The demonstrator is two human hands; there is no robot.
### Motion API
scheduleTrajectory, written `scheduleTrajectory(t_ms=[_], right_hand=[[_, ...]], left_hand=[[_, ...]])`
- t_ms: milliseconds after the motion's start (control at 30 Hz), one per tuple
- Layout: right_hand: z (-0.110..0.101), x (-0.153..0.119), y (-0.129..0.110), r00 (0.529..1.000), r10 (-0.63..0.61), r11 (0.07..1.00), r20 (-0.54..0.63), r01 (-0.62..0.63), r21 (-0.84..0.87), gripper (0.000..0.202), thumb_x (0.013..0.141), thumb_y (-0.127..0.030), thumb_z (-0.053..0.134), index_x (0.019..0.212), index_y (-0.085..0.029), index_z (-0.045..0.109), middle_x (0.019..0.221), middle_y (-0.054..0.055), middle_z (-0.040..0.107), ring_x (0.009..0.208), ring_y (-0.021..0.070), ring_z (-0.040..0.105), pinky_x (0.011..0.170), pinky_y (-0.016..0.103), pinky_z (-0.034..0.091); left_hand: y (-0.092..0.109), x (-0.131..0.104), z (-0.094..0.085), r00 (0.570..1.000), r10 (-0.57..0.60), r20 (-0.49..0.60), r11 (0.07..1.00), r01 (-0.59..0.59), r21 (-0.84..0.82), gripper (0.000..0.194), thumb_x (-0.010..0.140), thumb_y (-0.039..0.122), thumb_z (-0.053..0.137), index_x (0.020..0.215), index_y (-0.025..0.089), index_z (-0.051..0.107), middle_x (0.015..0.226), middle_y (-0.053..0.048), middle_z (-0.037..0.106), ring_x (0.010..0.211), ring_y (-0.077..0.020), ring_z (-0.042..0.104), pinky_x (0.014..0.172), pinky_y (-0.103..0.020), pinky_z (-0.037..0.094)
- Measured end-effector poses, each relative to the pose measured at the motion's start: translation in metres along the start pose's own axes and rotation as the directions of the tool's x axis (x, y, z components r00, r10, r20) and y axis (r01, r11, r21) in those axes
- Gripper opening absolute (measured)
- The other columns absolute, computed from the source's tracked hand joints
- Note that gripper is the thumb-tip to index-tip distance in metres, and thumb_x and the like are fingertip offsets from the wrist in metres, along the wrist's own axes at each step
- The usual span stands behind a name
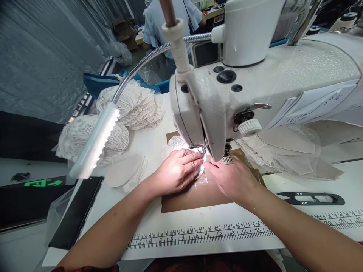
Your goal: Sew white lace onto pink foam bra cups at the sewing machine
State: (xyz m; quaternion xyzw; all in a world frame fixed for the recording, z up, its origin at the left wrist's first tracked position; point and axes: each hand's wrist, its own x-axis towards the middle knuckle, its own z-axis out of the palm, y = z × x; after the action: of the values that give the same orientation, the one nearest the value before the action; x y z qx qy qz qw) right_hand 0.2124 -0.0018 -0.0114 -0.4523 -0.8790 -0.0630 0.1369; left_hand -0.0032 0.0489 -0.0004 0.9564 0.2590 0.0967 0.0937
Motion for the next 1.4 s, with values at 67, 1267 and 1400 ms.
scheduleTrajectory(t_ms=[67, 1267, 1400], right_hand=[[0.001, 0.000, 0.000, 1.000, 0.021, 1.000, 0.022, -0.021, -0.007, 0.033, 0.082, -0.007, 0.048, 0.103, -0.018, 0.070, 0.086, 0.005, 0.067, 0.079, 0.0187, 0.058, 0.055, 0.029, 0.031], [0.011, -0.011, 0.009, 0.999, -0.027, 0.991, -0.043, 0.033, 0.132, 0.033, 0.085, -0.010, 0.045, 0.107, -0.021, 0.067, 0.088, 0.005, 0.067, 0.077, 0.0179, 0.053, 0.065, 0.030, 0.036], [0.009, -0.010, 0.008, 1.000, -0.019, 0.992, -0.020, 0.022, 0.125, 0.035, 0.084, -0.009, 0.045, 0.107, -0.022, 0.068, 0.085, 0.004, 0.067, 0.073, 0.0174, 0.055, 0.066, 0.031, 0.038]], left_hand=[[0.001, 0.001, 0.002, 1.000, -0.015, -0.001, 1.000, 0.015, 0.000, 0.037, 0.098, 0.030, 0.041, 0.123, 0.013, 0.063, 0.134, -0.008, 0.060, 0.104, -0.0247, 0.055, 0.087, -0.041, 0.047], [0.004, -0.003, 0.015, 0.996, 0.068, -0.062, 0.990, -0.059, 0.130, 0.031, 0.100, 0.026, 0.041, 0.111, 0.017, 0.068, 0.126, -0.005, 0.065, 0.096, -0.0194, 0.061, 0.081, -0.034, 0.052], [0.004, -0.001, 0.015, 0.995, 0.049, -0.085, 0.995, -0.041, 0.091, 0.031, 0.100, 0.026, 0.042, 0.112, 0.016, 0.068, 0.126, -0.004, 0.066, 0.097, -0.0216, 0.061, 0.080, -0.036, 0.053]])
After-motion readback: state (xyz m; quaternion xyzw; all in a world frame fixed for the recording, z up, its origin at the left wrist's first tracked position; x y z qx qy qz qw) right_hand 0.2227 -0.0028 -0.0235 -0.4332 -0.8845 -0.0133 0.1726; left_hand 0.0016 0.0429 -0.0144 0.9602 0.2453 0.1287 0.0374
